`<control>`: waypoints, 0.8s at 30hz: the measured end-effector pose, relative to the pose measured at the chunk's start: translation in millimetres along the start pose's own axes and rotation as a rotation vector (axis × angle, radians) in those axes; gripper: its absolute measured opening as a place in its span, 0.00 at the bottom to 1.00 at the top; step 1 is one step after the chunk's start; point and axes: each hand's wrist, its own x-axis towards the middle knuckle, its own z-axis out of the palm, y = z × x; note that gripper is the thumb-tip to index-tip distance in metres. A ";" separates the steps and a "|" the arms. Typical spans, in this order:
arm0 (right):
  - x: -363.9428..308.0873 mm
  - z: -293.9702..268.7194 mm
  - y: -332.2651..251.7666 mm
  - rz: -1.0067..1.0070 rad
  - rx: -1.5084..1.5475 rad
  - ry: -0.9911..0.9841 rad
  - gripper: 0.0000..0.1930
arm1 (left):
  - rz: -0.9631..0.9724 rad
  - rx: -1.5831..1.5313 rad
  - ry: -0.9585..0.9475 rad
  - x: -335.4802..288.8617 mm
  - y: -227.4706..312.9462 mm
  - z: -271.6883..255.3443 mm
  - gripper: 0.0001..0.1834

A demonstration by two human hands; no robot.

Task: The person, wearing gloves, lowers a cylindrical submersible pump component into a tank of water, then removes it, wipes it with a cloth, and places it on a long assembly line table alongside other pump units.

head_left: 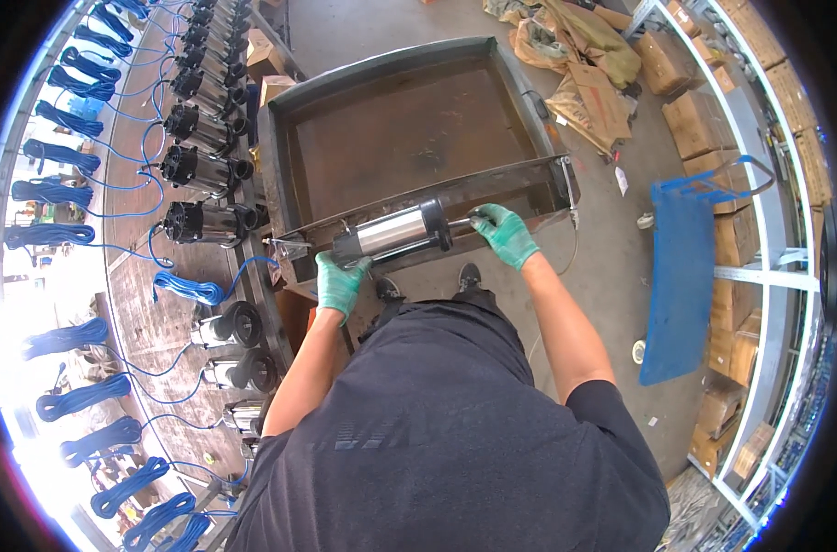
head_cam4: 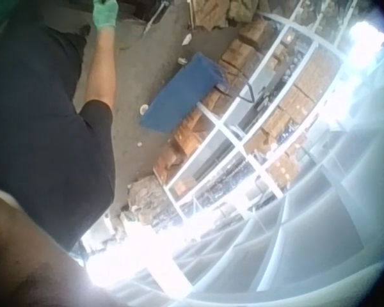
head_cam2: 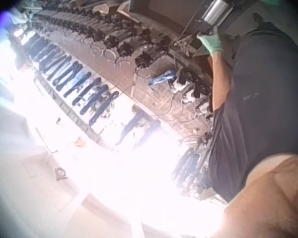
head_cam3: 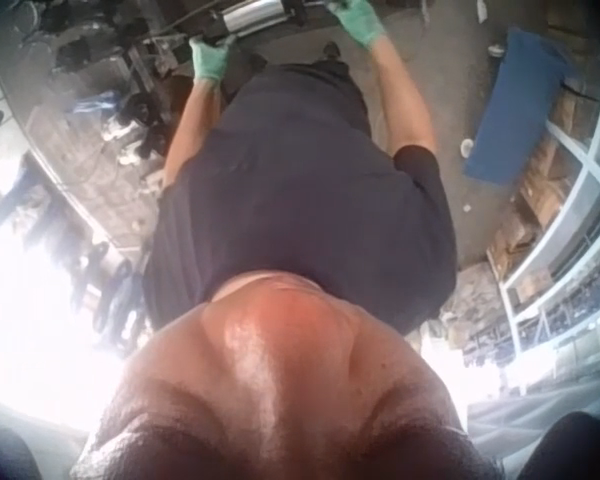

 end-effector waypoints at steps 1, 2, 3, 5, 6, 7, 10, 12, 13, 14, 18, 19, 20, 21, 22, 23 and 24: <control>2.5 0.9 0.1 0.022 0.022 -0.021 0.17 | -0.011 -0.008 -0.002 0.5 -0.3 -0.2 0.40; 4.8 1.6 0.1 0.044 0.044 -0.042 0.17 | 0.005 -0.025 -0.004 0.7 -0.7 -0.5 0.40; 5.4 2.4 -0.3 0.070 0.065 -0.062 0.18 | 0.020 -0.042 -0.010 -2.4 10.6 -2.3 0.40; 5.7 3.2 -1.5 0.065 0.079 -0.064 0.18 | 0.033 -0.039 -0.020 -0.5 13.7 -2.5 0.39; 5.7 3.3 -4.3 0.060 0.084 -0.067 0.18 | 0.030 -0.020 -0.021 2.3 9.3 -3.1 0.39; 5.8 3.6 -7.5 0.100 0.132 -0.074 0.17 | 0.028 -0.001 -0.022 4.3 4.9 -3.1 0.39; 5.6 6.0 -12.6 0.242 0.295 -0.079 0.15 | 0.008 -0.059 -0.038 7.1 -3.1 -2.0 0.38; 5.4 9.9 -8.2 0.363 0.429 -0.066 0.14 | 0.020 -0.069 -0.043 8.4 -5.2 -0.6 0.37; 6.7 10.8 -6.0 0.383 0.453 -0.070 0.14 | 0.027 -0.074 -0.046 8.9 -5.5 -0.4 0.37; 9.0 11.0 -3.4 0.402 0.477 -0.074 0.14 | 0.032 -0.077 -0.046 8.6 -5.9 -0.1 0.37; 16.9 9.7 -1.4 0.442 0.643 -0.084 0.13 | 0.045 -0.086 -0.047 8.8 -5.7 -0.2 0.38; 16.7 7.9 -7.2 0.443 0.684 -0.108 0.13 | 0.045 -0.089 -0.046 9.8 -8.9 0.1 0.38; 15.9 4.8 -13.4 0.443 0.726 -0.132 0.14 | 0.049 -0.090 -0.045 11.1 -14.4 0.6 0.38; 15.2 2.4 -20.2 0.442 0.770 -0.153 0.14 | 0.055 -0.091 -0.046 12.6 -17.4 0.4 0.37; 16.3 1.0 -19.1 0.473 0.767 -0.176 0.16 | 0.062 -0.092 -0.046 13.9 -20.2 0.0 0.37; 18.2 -1.4 -15.8 0.502 0.765 -0.199 0.18 | 0.061 -0.100 -0.053 14.9 -22.9 -0.1 0.37; 21.0 -2.2 -11.9 0.538 0.760 -0.222 0.19 | 0.055 -0.109 -0.063 14.4 -20.2 0.4 0.37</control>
